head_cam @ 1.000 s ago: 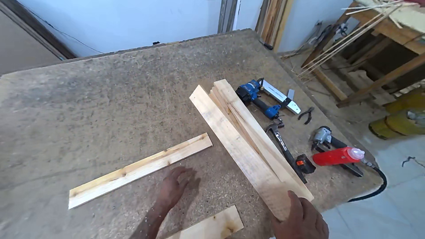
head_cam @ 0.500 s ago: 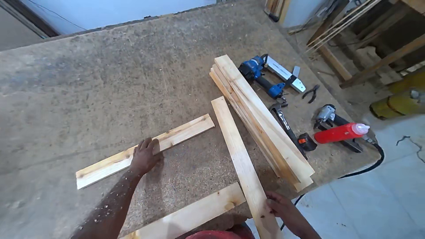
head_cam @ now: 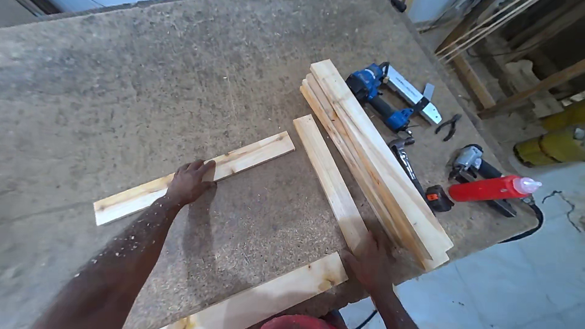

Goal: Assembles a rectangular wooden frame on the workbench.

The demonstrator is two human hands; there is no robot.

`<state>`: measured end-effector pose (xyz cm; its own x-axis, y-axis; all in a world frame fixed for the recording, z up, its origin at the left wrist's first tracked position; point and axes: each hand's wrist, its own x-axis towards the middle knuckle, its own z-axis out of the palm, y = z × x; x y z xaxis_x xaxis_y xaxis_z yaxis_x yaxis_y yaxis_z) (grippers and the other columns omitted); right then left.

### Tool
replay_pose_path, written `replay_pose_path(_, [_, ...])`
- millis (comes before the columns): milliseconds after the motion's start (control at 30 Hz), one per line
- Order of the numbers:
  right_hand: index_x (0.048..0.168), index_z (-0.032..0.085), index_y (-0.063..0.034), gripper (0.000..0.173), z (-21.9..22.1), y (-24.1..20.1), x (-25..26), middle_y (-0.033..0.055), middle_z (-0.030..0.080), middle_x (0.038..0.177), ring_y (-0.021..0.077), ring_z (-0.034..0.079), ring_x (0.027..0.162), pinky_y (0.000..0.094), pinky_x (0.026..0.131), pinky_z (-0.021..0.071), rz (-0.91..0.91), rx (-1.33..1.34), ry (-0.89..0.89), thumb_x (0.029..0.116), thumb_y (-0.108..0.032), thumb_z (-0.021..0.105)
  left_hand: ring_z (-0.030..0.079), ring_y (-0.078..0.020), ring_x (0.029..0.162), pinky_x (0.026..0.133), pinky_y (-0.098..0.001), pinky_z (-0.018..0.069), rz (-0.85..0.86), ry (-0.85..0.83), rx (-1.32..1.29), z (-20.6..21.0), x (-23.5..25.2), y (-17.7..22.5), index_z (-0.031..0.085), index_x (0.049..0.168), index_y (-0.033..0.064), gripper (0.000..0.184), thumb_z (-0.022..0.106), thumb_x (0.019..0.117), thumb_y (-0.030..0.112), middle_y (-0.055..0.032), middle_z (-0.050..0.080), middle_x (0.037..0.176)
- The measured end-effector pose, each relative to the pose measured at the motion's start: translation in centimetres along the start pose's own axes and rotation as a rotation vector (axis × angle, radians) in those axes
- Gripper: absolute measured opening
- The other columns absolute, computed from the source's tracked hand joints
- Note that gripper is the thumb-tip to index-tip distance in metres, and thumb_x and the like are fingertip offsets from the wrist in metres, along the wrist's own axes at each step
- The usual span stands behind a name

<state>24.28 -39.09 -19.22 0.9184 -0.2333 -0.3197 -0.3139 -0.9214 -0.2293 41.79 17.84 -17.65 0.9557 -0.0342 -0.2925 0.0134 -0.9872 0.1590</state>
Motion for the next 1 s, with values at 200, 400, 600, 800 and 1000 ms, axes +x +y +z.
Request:
replay_pose_path(200, [0.154, 0.046, -0.0045, 0.102, 1.5, 0.2, -0.2, 0.0259, 0.048, 0.152, 0.0458, 0.049, 0.137, 0.0624, 0.107, 0.0457, 0.0, 0.03, 0.048, 0.0758, -0.064, 0.076, 0.047, -0.0426, 0.139, 0.11, -0.0633, 0.0425, 0.062, -0.006, 0.03, -1.8, 4.6, -2.1, 0.05, 0.151, 0.0278, 0.067, 0.078, 0.091, 0.037, -0.0137, 0.05, 0.152])
replay_pose_path(400, [0.15, 0.052, -0.0047, 0.099, 2.6, 0.3, -0.6, 0.0245, 0.054, 0.145, 0.0451, 0.054, 0.131, 0.0628, 0.105, 0.0466, -0.051, 0.045, 0.127, 0.0755, -0.068, 0.071, 0.047, -0.043, 0.138, 0.105, -0.0658, 0.0444, 0.073, -0.004, 0.02, -2.4, 6.8, -2.2, 0.051, 0.15, 0.0313, 0.066, 0.078, 0.0908, 0.036, -0.0114, 0.052, 0.15])
replay_pose_path(600, [0.146, 0.055, -0.0007, 0.102, 2.9, -0.8, -0.3, 0.0245, 0.058, 0.139, 0.0435, 0.057, 0.126, 0.0594, 0.102, 0.0497, -0.106, 0.031, 0.18, 0.074, -0.072, 0.068, 0.046, -0.0448, 0.139, 0.107, -0.0679, 0.0417, 0.077, -0.005, -0.009, -2.6, 7.1, -2.3, 0.053, 0.149, 0.0316, 0.065, 0.079, 0.09, 0.037, -0.0135, 0.052, 0.15])
replay_pose_path(800, [0.144, 0.057, 0.0, 0.099, 2.8, -0.5, -0.3, 0.026, 0.06, 0.135, 0.0437, 0.059, 0.122, 0.0587, 0.099, 0.0516, -0.169, 0.047, 0.199, 0.0842, -0.079, 0.052, 0.045, -0.0452, 0.139, 0.11, -0.0657, 0.04, 0.06, -0.005, -0.01, -2.4, 7.0, -2.0, 0.053, 0.15, 0.0329, 0.066, 0.08, 0.0898, 0.035, -0.0148, 0.05, 0.152])
replay_pose_path(1000, [0.151, 0.049, -0.0006, 0.09, 2.0, -1.9, 0.9, 0.0259, 0.053, 0.146, 0.0408, 0.054, 0.134, 0.0571, 0.11, 0.0459, -0.205, 0.043, 0.04, 0.0944, -0.07, 0.043, 0.034, -0.0502, 0.146, 0.113, -0.072, 0.0323, 0.049, 0.069, 0.027, -2.6, 6.1, -0.4, 0.056, 0.148, 0.0235, 0.057, 0.075, 0.0942, 0.029, -0.0199, 0.042, 0.158])
